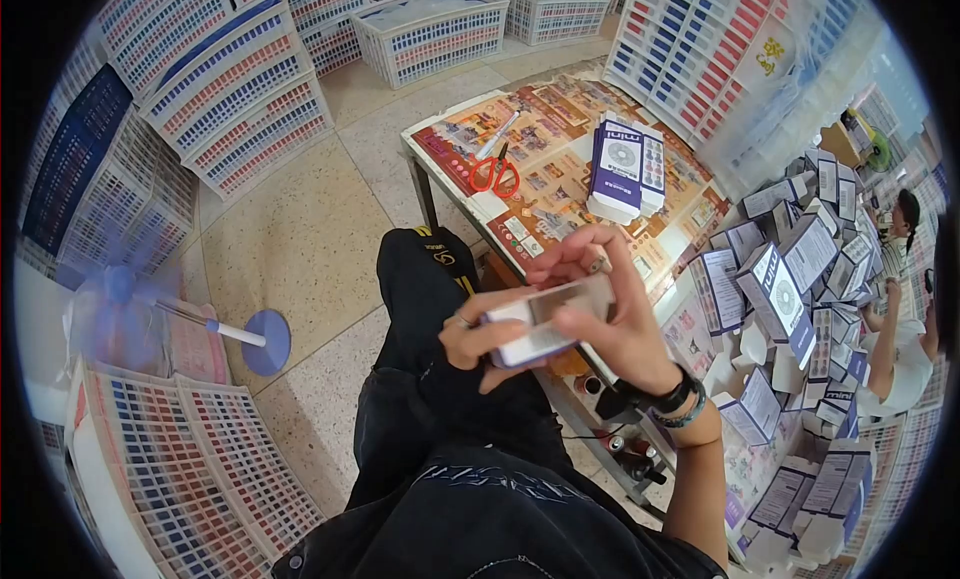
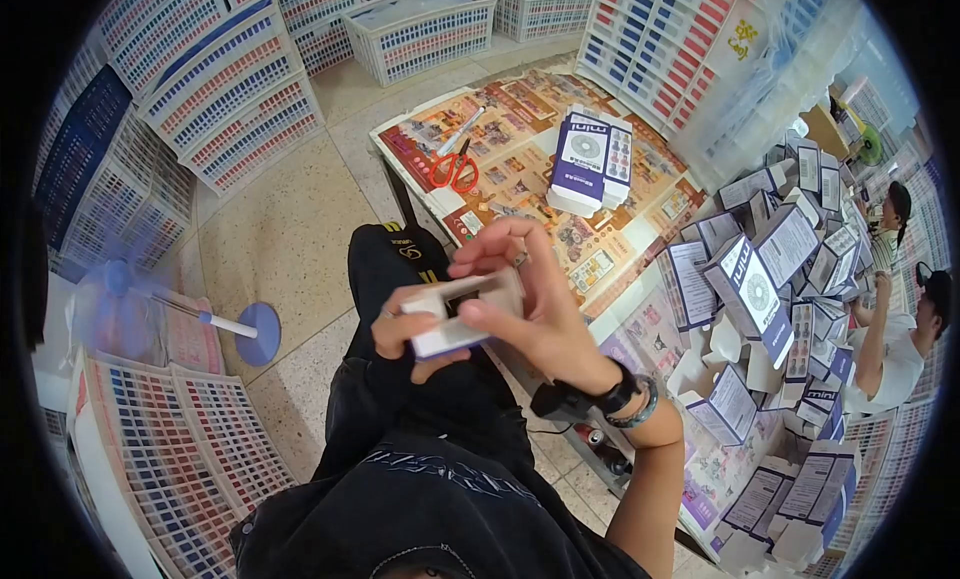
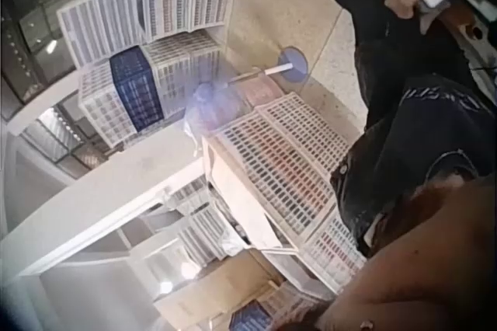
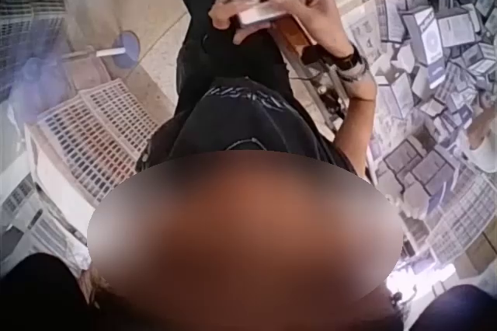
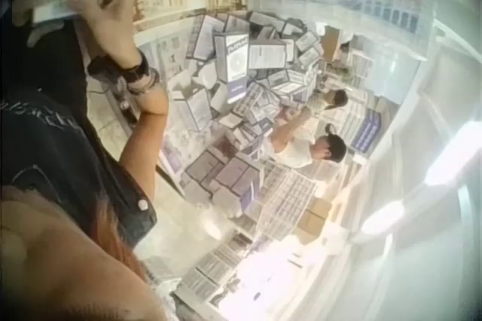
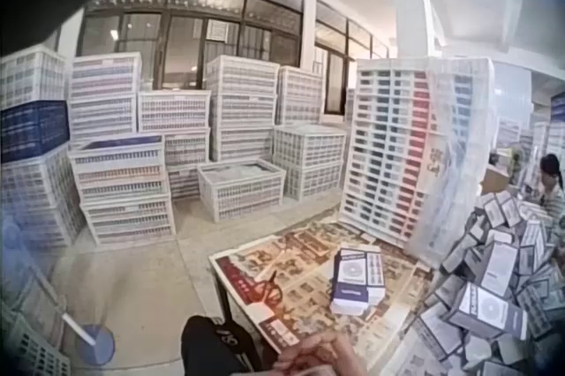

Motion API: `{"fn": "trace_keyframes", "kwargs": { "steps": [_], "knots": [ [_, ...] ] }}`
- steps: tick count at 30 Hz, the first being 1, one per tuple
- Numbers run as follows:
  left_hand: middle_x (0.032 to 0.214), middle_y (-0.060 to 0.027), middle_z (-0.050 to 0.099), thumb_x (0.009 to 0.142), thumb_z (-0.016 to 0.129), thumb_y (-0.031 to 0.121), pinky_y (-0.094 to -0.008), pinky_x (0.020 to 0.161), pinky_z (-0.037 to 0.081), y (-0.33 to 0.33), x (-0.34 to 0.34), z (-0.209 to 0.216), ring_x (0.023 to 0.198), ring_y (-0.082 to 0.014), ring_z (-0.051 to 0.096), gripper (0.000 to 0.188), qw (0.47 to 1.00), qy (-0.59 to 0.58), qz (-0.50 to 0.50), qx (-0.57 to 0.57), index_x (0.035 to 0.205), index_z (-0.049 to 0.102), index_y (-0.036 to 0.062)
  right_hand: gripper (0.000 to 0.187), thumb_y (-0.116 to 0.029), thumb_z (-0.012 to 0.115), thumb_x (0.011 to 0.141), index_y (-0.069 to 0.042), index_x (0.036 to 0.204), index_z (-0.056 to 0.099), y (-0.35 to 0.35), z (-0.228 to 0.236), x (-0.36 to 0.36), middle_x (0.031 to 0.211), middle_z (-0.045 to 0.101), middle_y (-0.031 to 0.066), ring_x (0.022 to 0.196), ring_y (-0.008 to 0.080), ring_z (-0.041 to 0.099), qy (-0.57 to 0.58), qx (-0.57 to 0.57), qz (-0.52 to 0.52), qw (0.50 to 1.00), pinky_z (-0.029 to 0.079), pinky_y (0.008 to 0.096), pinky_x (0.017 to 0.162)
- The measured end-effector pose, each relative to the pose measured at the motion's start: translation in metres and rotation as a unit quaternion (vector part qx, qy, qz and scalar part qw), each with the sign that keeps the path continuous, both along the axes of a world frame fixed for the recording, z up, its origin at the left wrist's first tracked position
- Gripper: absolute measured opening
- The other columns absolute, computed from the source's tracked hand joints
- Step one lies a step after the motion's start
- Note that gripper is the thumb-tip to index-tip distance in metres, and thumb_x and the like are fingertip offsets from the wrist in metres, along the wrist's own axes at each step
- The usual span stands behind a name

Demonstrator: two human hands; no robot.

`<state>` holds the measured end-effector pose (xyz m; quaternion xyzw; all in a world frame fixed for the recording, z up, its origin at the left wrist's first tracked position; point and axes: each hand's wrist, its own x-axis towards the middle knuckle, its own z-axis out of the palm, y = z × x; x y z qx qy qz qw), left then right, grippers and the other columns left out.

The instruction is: Folding flat cardboard boxes into their final shape and stacking them on a table.

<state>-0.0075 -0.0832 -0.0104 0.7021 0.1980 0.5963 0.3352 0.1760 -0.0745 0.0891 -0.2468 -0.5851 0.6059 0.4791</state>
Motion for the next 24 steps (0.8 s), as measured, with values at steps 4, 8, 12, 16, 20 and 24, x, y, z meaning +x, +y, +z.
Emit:
{"fn": "trace_keyframes", "kwargs": {
  "steps": [4,8,12,16,20,24],
  "knots": [
    [0.114,-0.0240,0.059,0.070,0.084,0.009,-0.0409,0.083,0.048,0.002,0.000,0.019,0.095,-0.0313,0.060,0.063,0.993,0.013,0.053,0.103,0.112,0.038,0.0175,0.053,-0.024,0.063,0.089,-0.003,0.129,0.037,0.005,0.011,0.009,0.121,0.053,0.0164,0.116,0.0246,0.052,0.053,-0.037,0.083,0.994,0.041,0.0385,0.100],
    [0.113,-0.0251,0.058,0.069,0.084,0.009,-0.0386,0.079,0.053,0.000,-0.002,0.015,0.096,-0.0326,0.064,0.064,0.994,0.024,0.045,0.099,0.114,0.040,0.0177,0.032,-0.012,0.056,0.092,0.001,0.120,0.049,0.006,0.006,0.009,0.120,0.054,0.0151,0.115,0.0241,0.053,-0.076,0.056,0.064,0.993,0.040,0.0388,0.100],
    [0.114,-0.0257,0.055,0.067,0.085,0.004,-0.0394,0.079,0.054,0.001,0.002,0.010,0.097,-0.0339,0.064,0.072,0.996,-0.048,0.018,0.067,0.118,0.035,0.0152,0.040,-0.020,0.070,0.085,0.000,0.117,0.059,0.016,0.016,0.021,0.123,0.054,0.0167,0.112,0.0294,0.055,-0.187,0.286,0.050,0.938,0.044,0.0412,0.095],
    [0.115,-0.0276,0.052,0.066,0.084,0.000,-0.0407,0.084,0.051,0.002,-0.003,0.011,0.100,-0.0333,0.059,0.080,0.992,-0.114,-0.052,0.016,0.122,0.028,0.0118,0.060,-0.033,0.081,0.067,-0.008,0.119,0.063,0.013,0.016,0.016,0.124,0.053,0.0190,0.111,0.0359,0.055,-0.293,0.420,0.055,0.857,0.048,0.0435,0.090],
    [0.118,-0.0287,0.050,0.068,0.083,0.000,-0.0411,0.087,0.049,0.001,-0.005,0.013,0.104,-0.0334,0.058,0.078,0.991,-0.114,-0.065,0.012,0.124,0.029,0.0116,0.062,-0.032,0.083,0.064,-0.009,0.119,0.062,0.017,0.009,0.014,0.120,0.056,0.0188,0.107,0.0351,0.058,-0.278,0.419,0.039,0.863,0.049,0.0426,0.088],
    [0.118,-0.0264,0.051,0.071,0.082,0.005,-0.0403,0.087,0.050,0.008,0.000,0.005,0.104,-0.0324,0.058,0.072,0.993,-0.095,-0.073,-0.009,0.122,0.032,0.0096,0.056,-0.031,0.084,0.065,-0.010,0.114,0.065,0.021,0.014,0.016,0.111,0.062,0.0164,0.098,0.0321,0.063,-0.241,0.386,0.004,0.890,0.051,0.0401,0.080]
  ]
}}
